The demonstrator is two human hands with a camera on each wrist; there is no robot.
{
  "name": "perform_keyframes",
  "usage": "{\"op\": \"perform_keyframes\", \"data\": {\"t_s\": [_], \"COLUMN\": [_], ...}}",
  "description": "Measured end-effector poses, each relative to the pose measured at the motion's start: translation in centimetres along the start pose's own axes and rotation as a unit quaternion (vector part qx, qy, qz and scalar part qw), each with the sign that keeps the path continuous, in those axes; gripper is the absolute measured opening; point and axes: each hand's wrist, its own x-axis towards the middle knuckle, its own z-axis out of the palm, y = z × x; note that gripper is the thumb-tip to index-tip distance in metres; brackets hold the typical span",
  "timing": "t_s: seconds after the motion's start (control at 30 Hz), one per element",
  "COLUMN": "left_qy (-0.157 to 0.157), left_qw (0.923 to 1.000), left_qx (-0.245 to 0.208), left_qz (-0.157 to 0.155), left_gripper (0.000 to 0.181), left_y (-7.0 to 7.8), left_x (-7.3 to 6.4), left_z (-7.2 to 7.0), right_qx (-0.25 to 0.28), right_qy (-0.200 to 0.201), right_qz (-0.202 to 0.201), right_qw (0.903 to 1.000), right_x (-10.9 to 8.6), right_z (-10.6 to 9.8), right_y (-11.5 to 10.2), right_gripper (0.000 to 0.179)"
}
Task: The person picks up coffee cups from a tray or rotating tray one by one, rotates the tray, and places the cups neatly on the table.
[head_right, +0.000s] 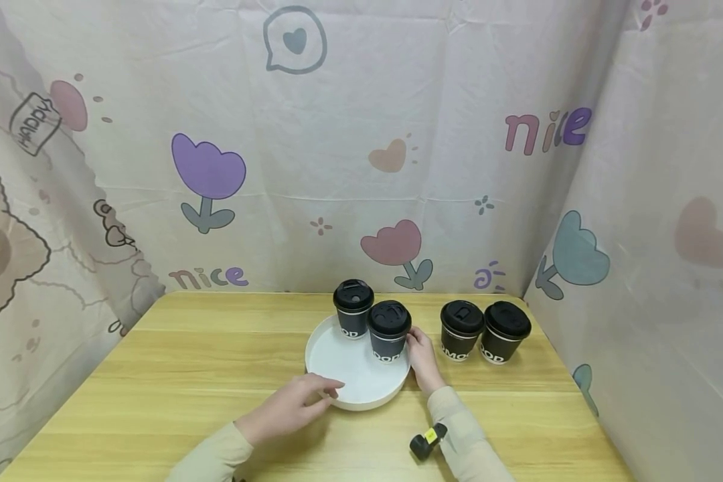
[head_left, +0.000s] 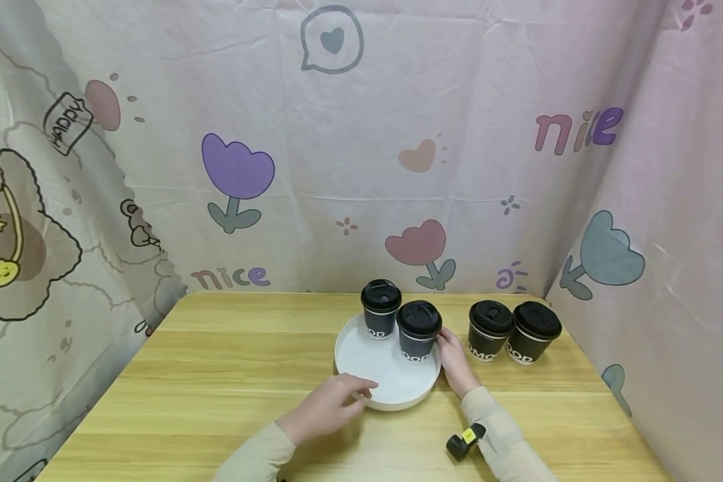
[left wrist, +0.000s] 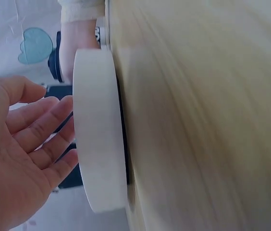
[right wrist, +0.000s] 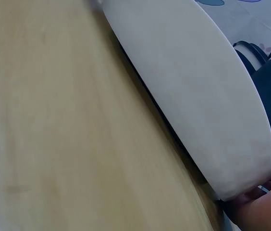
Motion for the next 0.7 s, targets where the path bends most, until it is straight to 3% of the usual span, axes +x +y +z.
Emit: {"op": "perform_keyframes", "data": {"t_s": [0.23, 0.53, 0.7], "left_qy": [-0.008, 0.0, 0.012], "left_qw": [0.9983, 0.9969, 0.9961], "left_qx": [-0.039, -0.05, -0.058], "left_qz": [-0.042, -0.061, -0.066], "left_gripper": [0.033, 0.033, 0.033], "left_y": [-1.5, -3.4, -3.7], "left_x": [-0.2, 0.1, 0.7], "left_z": [-1.1, -2.0, -2.3], "right_qx": [0.018, 0.011, 0.01], "right_qy": [-0.001, 0.014, 0.016], "right_qz": [-0.006, -0.011, -0.002], "right_qw": [0.9998, 0.9998, 0.9998], "right_x": [-0.1, -0.5, -0.5], "right_z": [0.1, 0.1, 0.0], "right_y": [0.0, 0.1, 0.2], "right_gripper": [0.047, 0.044, 0.042]}}
